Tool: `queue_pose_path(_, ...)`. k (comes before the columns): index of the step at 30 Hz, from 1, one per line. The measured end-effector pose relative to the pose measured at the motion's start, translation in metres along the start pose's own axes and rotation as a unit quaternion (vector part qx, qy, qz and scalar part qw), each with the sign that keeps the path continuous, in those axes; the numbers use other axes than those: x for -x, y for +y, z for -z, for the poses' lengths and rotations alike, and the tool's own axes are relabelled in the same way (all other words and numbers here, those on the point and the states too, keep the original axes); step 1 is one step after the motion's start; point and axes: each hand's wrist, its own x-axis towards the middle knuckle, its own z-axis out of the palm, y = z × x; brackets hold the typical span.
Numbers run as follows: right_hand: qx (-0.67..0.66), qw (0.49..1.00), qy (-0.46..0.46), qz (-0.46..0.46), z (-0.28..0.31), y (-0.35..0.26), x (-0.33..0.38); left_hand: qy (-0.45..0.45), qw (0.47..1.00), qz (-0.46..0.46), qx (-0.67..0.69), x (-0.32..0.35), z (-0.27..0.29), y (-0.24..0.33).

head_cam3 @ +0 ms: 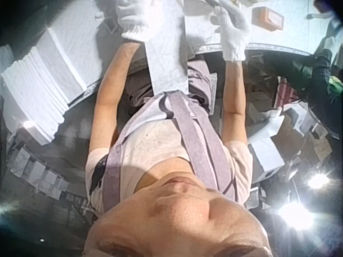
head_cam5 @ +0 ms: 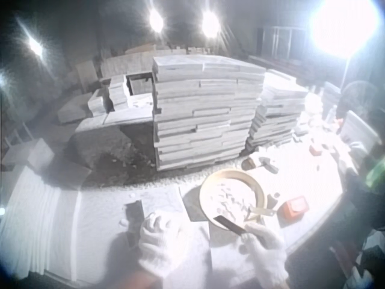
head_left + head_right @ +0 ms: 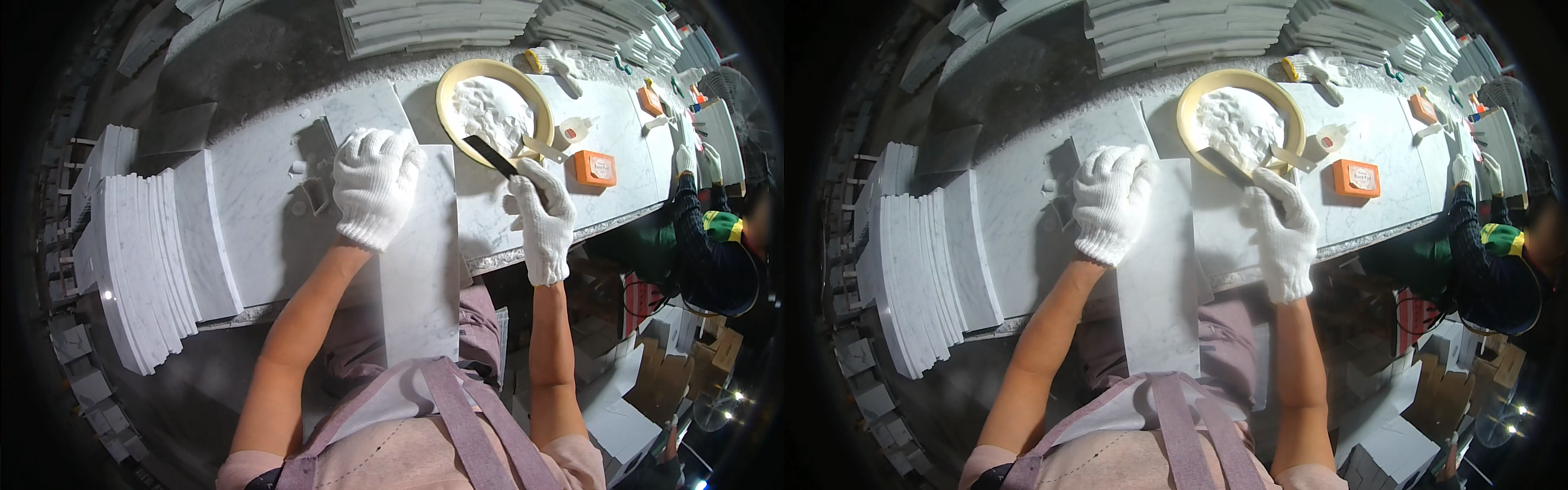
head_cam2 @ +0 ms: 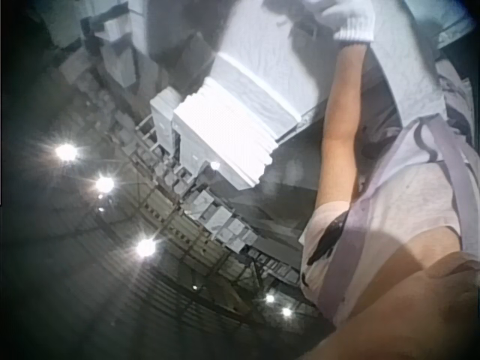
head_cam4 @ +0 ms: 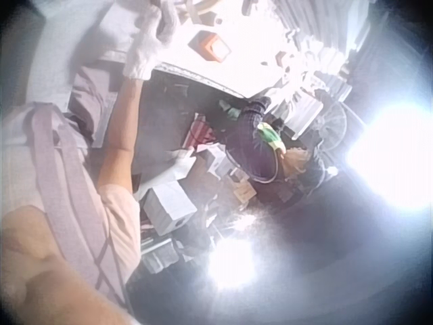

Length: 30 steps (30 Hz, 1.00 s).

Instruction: The person repeatedly picks white rectangular tiles from a stack, applies a white paste from a bowl to the edges, and smooths the edges with a metal scraper. The person then places the finished tiles back into a stack. A coworker performs similar work across the table.

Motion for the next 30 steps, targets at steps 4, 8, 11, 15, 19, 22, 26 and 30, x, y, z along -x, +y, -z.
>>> queue_pose_path(4, -0.057, 0.997, 0.041, -0.044, 0.018, -0.002, 0.006, -0.028, 0.994, -0.105, 0.027, -0.013, 0.003, -0.013)
queue_pose_path(8, -0.141, 0.986, 0.010, -0.090, 0.030, 0.007, 0.015, -0.121, 0.980, -0.160, -0.019, -0.039, -0.002, -0.014)
queue_pose_path(11, -0.219, 0.972, -0.010, -0.080, 0.039, 0.025, 0.022, -0.177, 0.975, -0.135, -0.024, -0.063, -0.011, -0.011)
queue_pose_path(15, -0.101, 0.989, -0.090, -0.057, 0.070, 0.052, 0.027, -0.109, 0.986, -0.124, 0.001, -0.063, -0.004, -0.009)
queue_pose_path(19, -0.164, 0.962, -0.131, -0.177, 0.075, 0.077, 0.035, 0.049, 0.996, -0.065, 0.044, -0.011, 0.042, 0.005)
queue_pose_path(22, -0.350, 0.869, -0.208, -0.282, 0.077, 0.082, 0.060, -0.071, 0.985, 0.151, 0.046, 0.047, 0.075, 0.022)
queue_pose_path(26, 0.201, 0.938, -0.276, 0.057, 0.066, 0.073, 0.067, -0.034, 0.940, 0.280, 0.194, 0.129, 0.113, 0.038)
queue_pose_path(30, -0.159, 0.930, -0.311, -0.114, 0.052, 0.071, 0.071, -0.267, 0.753, 0.496, 0.340, 0.165, 0.125, 0.061)
